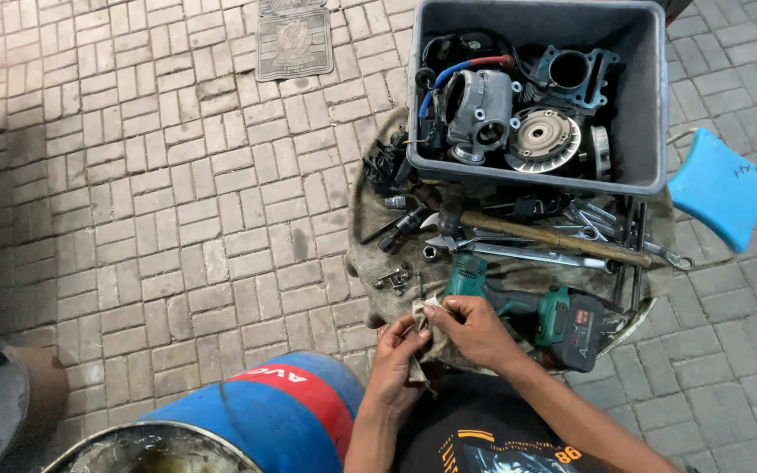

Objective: Cleaning oil from various engine components with a rag and sorting them into a storage bin.

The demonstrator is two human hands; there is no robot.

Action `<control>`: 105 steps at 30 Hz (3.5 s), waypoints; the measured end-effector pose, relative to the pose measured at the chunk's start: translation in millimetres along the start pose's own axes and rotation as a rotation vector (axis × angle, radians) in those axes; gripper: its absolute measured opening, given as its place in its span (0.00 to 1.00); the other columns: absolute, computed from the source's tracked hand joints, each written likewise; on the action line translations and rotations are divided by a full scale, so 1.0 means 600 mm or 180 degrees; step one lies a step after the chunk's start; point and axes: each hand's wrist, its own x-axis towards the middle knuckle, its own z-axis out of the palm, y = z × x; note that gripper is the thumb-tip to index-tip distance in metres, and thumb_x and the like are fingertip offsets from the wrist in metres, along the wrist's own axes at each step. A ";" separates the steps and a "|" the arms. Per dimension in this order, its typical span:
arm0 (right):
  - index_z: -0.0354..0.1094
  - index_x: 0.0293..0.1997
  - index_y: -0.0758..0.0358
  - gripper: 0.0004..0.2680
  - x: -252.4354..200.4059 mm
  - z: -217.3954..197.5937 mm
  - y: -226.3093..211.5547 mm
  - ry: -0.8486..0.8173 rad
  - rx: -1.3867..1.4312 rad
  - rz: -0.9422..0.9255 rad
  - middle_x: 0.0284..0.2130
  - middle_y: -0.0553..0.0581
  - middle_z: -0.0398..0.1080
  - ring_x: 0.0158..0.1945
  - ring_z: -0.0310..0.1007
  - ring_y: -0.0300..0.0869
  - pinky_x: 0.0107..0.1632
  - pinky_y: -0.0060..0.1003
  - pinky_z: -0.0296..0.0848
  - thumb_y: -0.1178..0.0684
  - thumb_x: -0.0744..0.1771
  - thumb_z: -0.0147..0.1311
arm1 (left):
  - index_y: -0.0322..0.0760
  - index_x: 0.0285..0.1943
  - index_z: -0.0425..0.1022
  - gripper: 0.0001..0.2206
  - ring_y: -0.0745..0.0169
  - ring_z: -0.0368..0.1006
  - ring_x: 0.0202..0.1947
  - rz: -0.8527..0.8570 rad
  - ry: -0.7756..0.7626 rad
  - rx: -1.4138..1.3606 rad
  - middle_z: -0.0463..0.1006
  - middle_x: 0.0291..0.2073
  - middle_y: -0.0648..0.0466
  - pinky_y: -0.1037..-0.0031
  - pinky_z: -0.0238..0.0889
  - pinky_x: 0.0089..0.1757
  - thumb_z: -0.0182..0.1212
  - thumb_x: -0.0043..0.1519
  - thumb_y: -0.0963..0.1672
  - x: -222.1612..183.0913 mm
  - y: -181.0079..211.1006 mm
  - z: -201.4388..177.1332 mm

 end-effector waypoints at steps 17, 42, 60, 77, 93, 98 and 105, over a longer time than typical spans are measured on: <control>0.52 0.22 0.50 0.18 0.005 -0.013 0.030 0.0101 0.0689 0.0631 0.18 0.43 0.47 0.21 0.43 0.33 0.27 0.35 0.49 0.40 0.72 0.49 | 0.29 0.50 0.85 0.13 0.72 0.76 0.35 0.0266 -0.0285 0.1953 0.84 0.42 0.51 0.84 0.68 0.44 0.71 0.56 0.39 -0.039 0.043 0.041; 0.76 0.35 0.75 0.10 0.040 0.009 0.080 0.0201 0.2268 0.0751 0.28 0.71 0.79 0.30 0.81 0.50 0.41 0.51 0.80 0.54 0.69 0.58 | 0.25 0.38 0.79 0.12 0.67 0.75 0.29 0.1319 -0.0221 0.1488 0.80 0.28 0.44 0.73 0.72 0.33 0.78 0.56 0.41 0.035 0.016 -0.007; 0.80 0.43 0.66 0.11 -0.020 -0.107 -0.150 -0.1305 0.0505 0.0479 0.39 0.61 0.83 0.44 0.85 0.50 0.48 0.44 0.85 0.52 0.61 0.66 | 0.45 0.61 0.66 0.23 0.40 0.74 0.28 0.2489 -0.1765 0.5354 0.78 0.30 0.44 0.55 0.61 0.29 0.67 0.57 0.43 -0.065 0.177 0.134; 0.74 0.53 0.70 0.14 -0.030 -0.057 0.027 -0.0300 0.3513 -0.0172 0.42 0.63 0.79 0.43 0.81 0.50 0.46 0.48 0.80 0.55 0.64 0.65 | 0.28 0.47 0.79 0.10 0.61 0.79 0.38 0.0433 -0.1280 0.1276 0.83 0.39 0.47 0.73 0.76 0.42 0.68 0.56 0.35 -0.037 0.127 0.089; 0.67 0.56 0.62 0.13 -0.048 -0.020 -0.074 0.0940 0.1704 -0.0419 0.32 0.55 0.78 0.32 0.78 0.39 0.36 0.34 0.77 0.53 0.66 0.59 | 0.26 0.48 0.80 0.15 0.56 0.75 0.45 0.2145 -0.1627 0.2307 0.77 0.45 0.44 0.74 0.72 0.43 0.58 0.53 0.31 -0.057 0.137 0.146; 0.76 0.49 0.66 0.11 -0.047 -0.035 -0.067 0.0859 0.1803 0.0035 0.39 0.58 0.80 0.43 0.81 0.45 0.49 0.41 0.80 0.55 0.64 0.64 | 0.31 0.48 0.79 0.10 0.56 0.75 0.40 0.2707 -0.1684 0.2966 0.79 0.42 0.45 0.70 0.70 0.39 0.62 0.58 0.37 -0.056 0.173 0.166; 0.76 0.35 0.70 0.01 -0.038 -0.006 -0.006 0.1080 0.2899 -0.0116 0.31 0.61 0.79 0.35 0.79 0.47 0.40 0.45 0.80 0.63 0.64 0.63 | 0.31 0.47 0.75 0.08 0.56 0.74 0.37 0.2934 -0.1981 0.3044 0.78 0.38 0.47 0.69 0.66 0.38 0.59 0.60 0.38 -0.056 0.184 0.187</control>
